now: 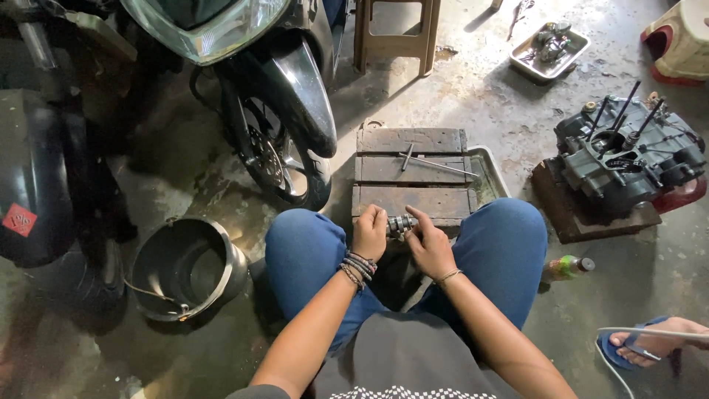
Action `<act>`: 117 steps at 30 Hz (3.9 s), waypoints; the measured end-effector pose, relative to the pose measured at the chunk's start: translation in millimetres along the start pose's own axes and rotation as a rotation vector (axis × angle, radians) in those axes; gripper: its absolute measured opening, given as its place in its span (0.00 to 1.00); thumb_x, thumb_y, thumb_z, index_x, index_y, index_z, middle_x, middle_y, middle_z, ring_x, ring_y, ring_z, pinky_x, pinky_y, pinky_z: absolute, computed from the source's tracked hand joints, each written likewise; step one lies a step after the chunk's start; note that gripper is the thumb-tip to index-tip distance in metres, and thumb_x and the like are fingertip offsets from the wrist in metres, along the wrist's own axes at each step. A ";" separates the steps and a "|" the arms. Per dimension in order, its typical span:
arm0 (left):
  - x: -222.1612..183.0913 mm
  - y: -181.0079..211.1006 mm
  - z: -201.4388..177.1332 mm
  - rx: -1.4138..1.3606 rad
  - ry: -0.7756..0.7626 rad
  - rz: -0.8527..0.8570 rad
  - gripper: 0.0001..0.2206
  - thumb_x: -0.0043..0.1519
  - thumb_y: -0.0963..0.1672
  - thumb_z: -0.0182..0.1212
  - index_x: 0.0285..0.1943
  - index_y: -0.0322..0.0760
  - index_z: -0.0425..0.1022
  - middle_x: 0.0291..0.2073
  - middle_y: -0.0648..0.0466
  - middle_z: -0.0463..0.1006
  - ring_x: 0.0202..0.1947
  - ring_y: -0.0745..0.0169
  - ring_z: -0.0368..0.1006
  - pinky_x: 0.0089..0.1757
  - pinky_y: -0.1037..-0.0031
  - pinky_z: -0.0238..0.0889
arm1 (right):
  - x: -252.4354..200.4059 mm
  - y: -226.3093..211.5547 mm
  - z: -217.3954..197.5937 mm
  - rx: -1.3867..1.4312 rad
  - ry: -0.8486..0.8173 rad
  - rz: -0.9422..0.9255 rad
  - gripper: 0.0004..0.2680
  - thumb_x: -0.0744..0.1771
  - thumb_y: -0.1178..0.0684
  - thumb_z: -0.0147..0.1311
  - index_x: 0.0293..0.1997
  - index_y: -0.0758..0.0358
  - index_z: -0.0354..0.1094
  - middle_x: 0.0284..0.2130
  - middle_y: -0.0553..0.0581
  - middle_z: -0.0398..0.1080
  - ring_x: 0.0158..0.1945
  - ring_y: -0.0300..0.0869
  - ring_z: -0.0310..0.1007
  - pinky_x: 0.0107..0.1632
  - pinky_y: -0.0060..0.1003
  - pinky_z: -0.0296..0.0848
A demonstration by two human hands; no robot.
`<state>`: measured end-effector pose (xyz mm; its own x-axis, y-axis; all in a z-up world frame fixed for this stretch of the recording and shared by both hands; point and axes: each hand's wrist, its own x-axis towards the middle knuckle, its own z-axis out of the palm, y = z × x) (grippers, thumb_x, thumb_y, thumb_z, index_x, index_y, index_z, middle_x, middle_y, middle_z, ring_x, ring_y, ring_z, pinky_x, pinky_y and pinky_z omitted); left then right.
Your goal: Inspecting and cleaning a motorcycle engine cylinder head and camshaft using a small tool.
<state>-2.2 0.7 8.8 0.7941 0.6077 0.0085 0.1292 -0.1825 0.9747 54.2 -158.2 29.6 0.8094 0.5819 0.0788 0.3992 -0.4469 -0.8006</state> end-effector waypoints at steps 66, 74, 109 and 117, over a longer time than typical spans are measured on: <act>184.5 101.1 31.9 -0.232 -0.199 0.076 0.13 0.71 0.46 0.49 0.33 0.39 0.71 0.16 0.56 0.67 0.25 0.73 0.66 0.30 0.77 0.62 | 199.2 -28.8 -96.4 0.494 0.081 -0.062 0.23 0.74 0.40 0.30 0.64 0.74 0.62 0.41 0.64 0.72 0.48 0.43 0.72 0.49 0.43 0.75; 174.9 117.7 30.1 -0.184 -0.151 0.090 0.14 0.71 0.45 0.48 0.32 0.38 0.71 0.15 0.52 0.67 0.26 0.69 0.66 0.30 0.74 0.63 | 198.2 -27.1 -95.6 0.610 -0.096 -0.035 0.27 0.71 0.35 0.28 0.68 0.73 0.56 0.39 0.68 0.70 0.47 0.53 0.73 0.53 0.47 0.73; 170.0 121.9 19.5 0.049 -0.145 0.214 0.12 0.68 0.45 0.48 0.33 0.37 0.72 0.16 0.42 0.71 0.22 0.53 0.74 0.26 0.70 0.64 | 200.9 -38.2 -123.7 0.560 -0.118 -0.313 0.30 0.73 0.33 0.24 0.40 0.65 0.81 0.41 0.64 0.80 0.54 0.53 0.78 0.59 0.45 0.68; 167.8 131.2 17.3 0.026 -0.126 0.246 0.14 0.68 0.46 0.48 0.30 0.39 0.71 0.13 0.48 0.71 0.16 0.54 0.70 0.24 0.71 0.62 | 205.3 -34.7 -130.4 0.491 -0.266 -0.194 0.30 0.71 0.31 0.27 0.50 0.68 0.78 0.49 0.64 0.80 0.58 0.49 0.74 0.62 0.47 0.66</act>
<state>158.3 65.4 134.2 0.8707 0.4422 0.2153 -0.0633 -0.3334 0.9407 262.7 -111.9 151.1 0.5805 0.8004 0.1498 0.2315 0.0142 -0.9727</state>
